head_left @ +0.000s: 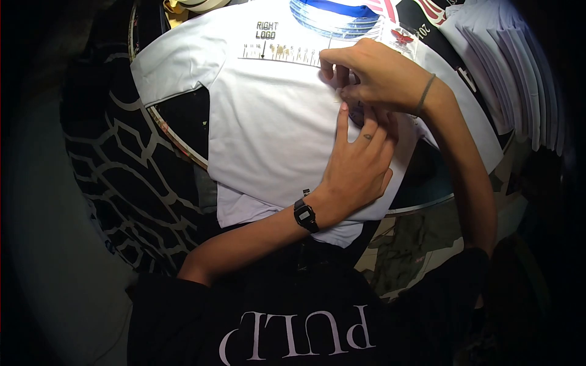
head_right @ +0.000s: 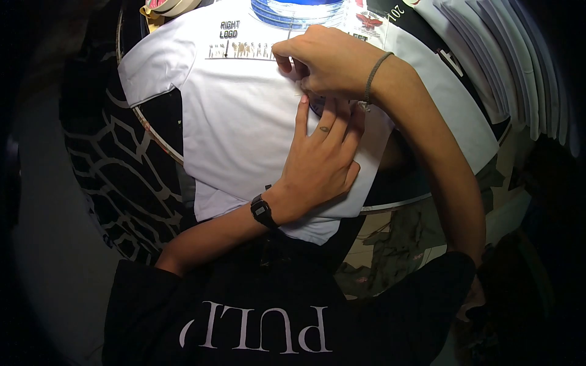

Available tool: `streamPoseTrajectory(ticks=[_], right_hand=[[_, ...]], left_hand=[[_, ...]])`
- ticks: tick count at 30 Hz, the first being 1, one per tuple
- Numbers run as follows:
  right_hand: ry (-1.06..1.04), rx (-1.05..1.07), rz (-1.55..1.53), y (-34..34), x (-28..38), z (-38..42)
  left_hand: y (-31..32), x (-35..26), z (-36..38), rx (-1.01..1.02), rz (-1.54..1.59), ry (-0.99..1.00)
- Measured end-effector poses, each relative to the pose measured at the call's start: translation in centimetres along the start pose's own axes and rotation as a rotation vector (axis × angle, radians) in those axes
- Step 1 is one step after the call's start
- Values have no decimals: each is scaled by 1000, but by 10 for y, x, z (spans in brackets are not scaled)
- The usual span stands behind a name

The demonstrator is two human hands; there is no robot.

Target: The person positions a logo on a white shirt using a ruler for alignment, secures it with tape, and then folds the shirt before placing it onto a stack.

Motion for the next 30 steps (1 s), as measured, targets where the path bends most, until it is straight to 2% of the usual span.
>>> streamPoseTrajectory(ticks=[10,30], right_hand=[[28,127,-41,-3,5,1],[57,47,-55,2,0,3]], left_hand=[[-1,0,0,-18,-7,0],[1,0,-1,1,-6,8]])
Point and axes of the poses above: each hand's wrist, its own z-axis away from the middle knuckle, its own y-axis out of the palm, x = y × z, the point moved 7 cm from there along -z, towards the middle knuckle, and after that the axes turned 4 degrees about y, right-handed, at the moved point
